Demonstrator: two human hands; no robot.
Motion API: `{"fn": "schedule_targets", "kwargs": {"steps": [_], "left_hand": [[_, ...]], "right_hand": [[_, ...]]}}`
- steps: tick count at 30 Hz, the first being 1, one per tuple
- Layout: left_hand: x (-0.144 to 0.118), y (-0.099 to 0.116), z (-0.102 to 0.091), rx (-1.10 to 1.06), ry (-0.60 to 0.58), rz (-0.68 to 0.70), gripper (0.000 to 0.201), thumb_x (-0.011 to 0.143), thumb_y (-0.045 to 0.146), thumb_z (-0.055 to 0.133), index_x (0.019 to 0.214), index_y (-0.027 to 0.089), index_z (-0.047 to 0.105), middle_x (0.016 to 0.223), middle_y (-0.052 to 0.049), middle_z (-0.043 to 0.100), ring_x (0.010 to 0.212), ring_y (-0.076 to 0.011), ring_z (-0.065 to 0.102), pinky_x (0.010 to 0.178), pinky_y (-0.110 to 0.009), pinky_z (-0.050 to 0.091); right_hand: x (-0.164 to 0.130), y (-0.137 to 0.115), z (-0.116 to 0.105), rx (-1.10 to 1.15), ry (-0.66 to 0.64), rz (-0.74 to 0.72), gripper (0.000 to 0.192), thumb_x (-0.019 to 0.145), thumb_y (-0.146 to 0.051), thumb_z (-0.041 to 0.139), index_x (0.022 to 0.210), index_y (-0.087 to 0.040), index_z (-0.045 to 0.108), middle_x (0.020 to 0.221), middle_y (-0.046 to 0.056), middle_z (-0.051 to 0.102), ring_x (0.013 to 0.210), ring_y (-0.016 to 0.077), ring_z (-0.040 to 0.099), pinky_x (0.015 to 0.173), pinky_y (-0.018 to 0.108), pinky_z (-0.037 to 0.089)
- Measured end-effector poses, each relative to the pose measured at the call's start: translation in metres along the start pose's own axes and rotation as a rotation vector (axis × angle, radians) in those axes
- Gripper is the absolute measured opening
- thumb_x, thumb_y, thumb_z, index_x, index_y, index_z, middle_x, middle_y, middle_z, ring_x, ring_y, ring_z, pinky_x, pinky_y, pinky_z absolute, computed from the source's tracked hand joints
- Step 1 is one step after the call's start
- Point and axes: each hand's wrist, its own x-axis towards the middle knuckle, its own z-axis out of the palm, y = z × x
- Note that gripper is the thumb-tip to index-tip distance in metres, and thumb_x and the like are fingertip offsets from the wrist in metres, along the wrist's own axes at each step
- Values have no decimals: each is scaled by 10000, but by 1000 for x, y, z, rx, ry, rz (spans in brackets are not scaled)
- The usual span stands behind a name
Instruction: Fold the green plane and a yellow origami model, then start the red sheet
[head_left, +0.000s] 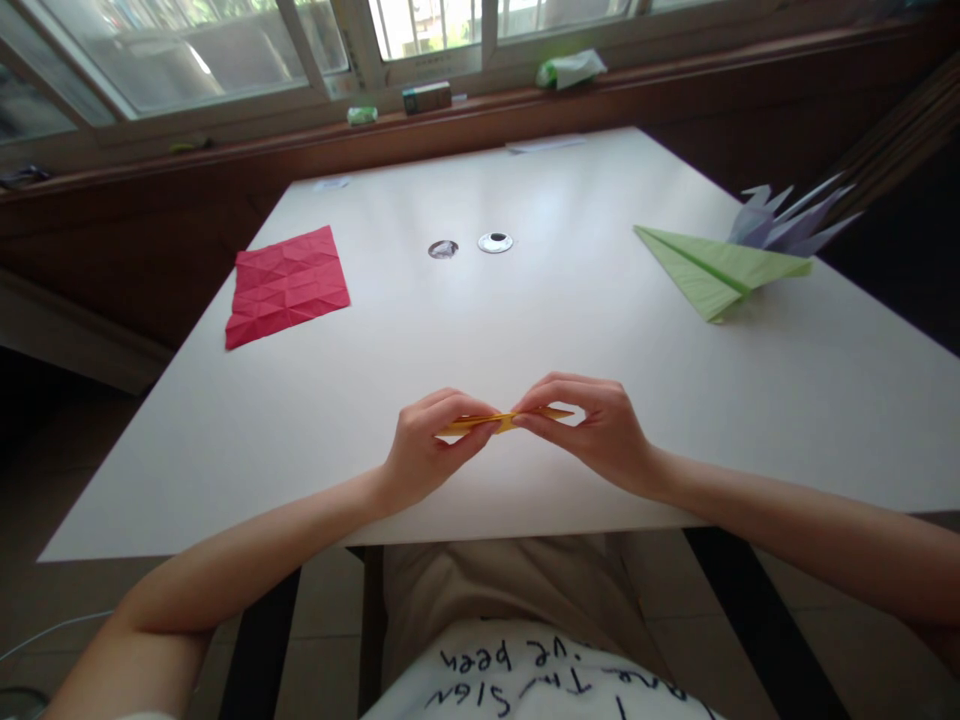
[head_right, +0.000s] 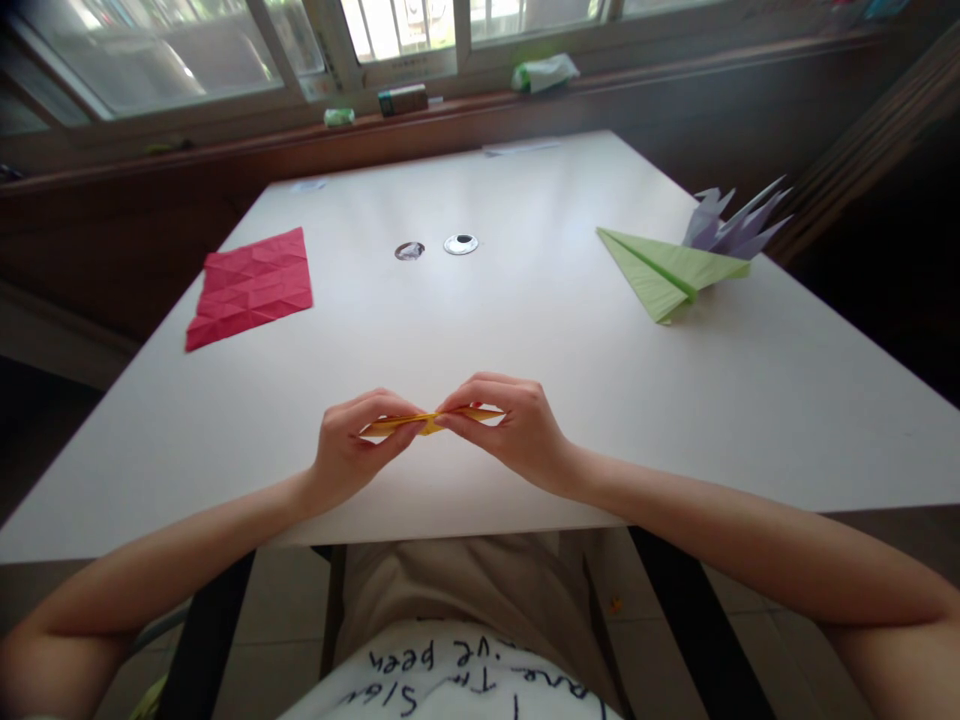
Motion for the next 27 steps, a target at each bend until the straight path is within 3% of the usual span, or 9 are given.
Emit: {"fn": "schedule_targets", "kwargs": {"steps": [4,16,27], "left_hand": [[1,0,-3,29,46,-65,25,746,141,655,770,133,655,687,-36,662,605,-90,615,527,-158,478],[3,-2,-5,-7,110,-90,89,730,188,689,812,161,667,761,-28,696,676,-102,630,609,-194,504],[3,-3,-7,-40,119,-116,61,718,206,706,773,183,702,714,-17,708,624,-105,630,560,-196,483]], "right_hand": [[2,-1,-3,7,41,44,30,752,-212,668,769,-192,654,728,13,664,659,120,594,567,242,466],[4,-2,-8,30,125,-32,60,750,-152,660,713,-198,653,717,21,656,652,131,596,561,268,462],[4,0,-6,-3,82,-102,79,764,-140,640,811,-196,670,784,30,650,702,124,608,591,247,481]]}}
